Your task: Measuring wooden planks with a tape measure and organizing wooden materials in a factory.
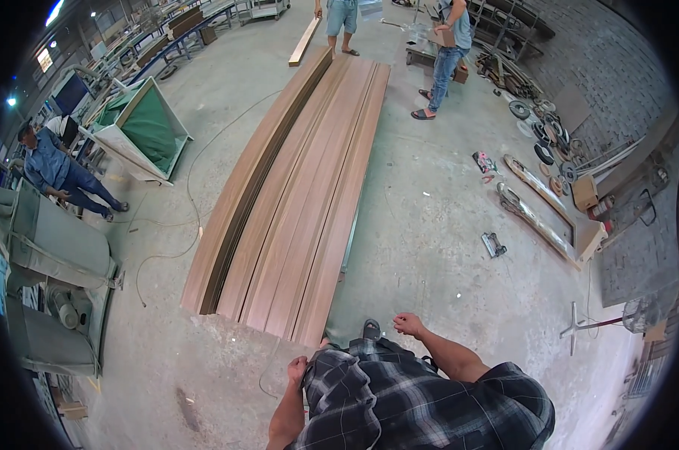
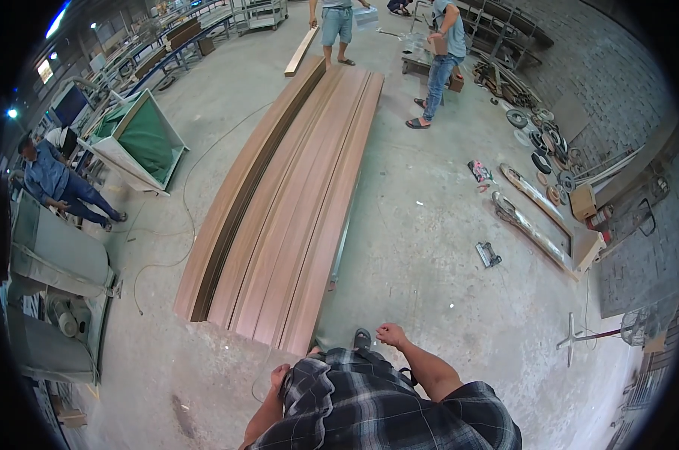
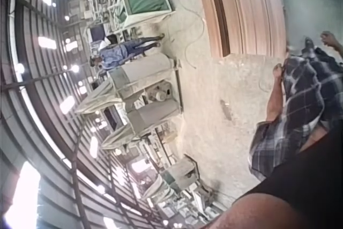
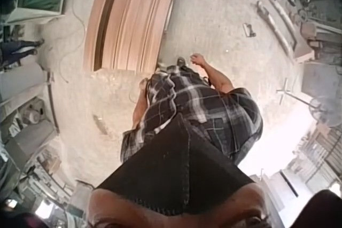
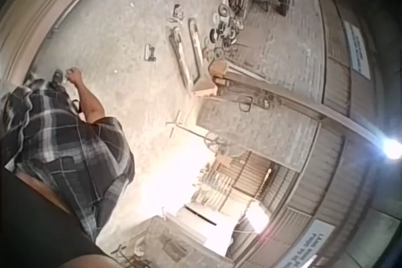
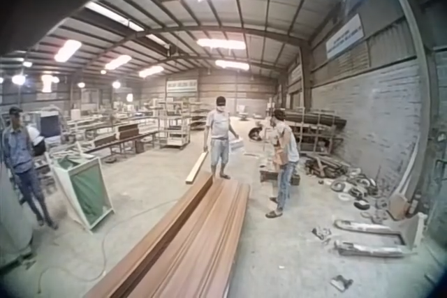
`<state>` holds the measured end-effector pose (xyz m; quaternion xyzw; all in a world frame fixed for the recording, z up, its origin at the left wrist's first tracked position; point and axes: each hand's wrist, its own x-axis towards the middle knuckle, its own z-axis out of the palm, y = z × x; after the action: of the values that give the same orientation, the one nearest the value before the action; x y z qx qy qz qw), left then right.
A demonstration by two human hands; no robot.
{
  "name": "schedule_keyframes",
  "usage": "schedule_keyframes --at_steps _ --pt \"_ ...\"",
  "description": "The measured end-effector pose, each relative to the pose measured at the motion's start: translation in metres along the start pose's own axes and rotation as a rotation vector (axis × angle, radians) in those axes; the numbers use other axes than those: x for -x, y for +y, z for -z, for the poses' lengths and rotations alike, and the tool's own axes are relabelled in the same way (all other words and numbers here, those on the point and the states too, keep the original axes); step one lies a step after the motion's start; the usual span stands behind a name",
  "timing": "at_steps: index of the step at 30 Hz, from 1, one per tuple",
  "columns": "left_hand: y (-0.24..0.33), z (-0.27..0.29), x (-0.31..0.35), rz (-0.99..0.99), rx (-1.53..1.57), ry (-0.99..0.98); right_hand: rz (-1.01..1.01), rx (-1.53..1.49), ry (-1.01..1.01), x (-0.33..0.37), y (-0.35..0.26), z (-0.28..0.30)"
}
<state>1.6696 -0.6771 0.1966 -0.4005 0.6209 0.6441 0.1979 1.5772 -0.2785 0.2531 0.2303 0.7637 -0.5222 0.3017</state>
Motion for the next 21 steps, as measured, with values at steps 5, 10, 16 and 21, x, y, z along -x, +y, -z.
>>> schedule_keyframes --at_steps 5,10,16,21 --pt "-0.0035 0.0028 -0.0025 -0.075 -0.021 -0.021 -0.010 0.035 -0.024 -0.0015 -0.0065 0.0012" --pt "-0.0054 0.0020 -0.0028 -0.068 -0.055 0.011 -0.058 0.079 -0.006 -0.0040 -0.0089 0.0025" --pt "0.0007 -0.0004 0.0043 -0.074 -0.084 0.009 -0.025 0.078 -0.009 -0.0052 -0.0099 0.0034" --pt "-0.0044 -0.0010 -0.0006 -0.033 -0.072 0.025 0.049 0.050 -0.021 -0.0063 -0.0092 0.0031"
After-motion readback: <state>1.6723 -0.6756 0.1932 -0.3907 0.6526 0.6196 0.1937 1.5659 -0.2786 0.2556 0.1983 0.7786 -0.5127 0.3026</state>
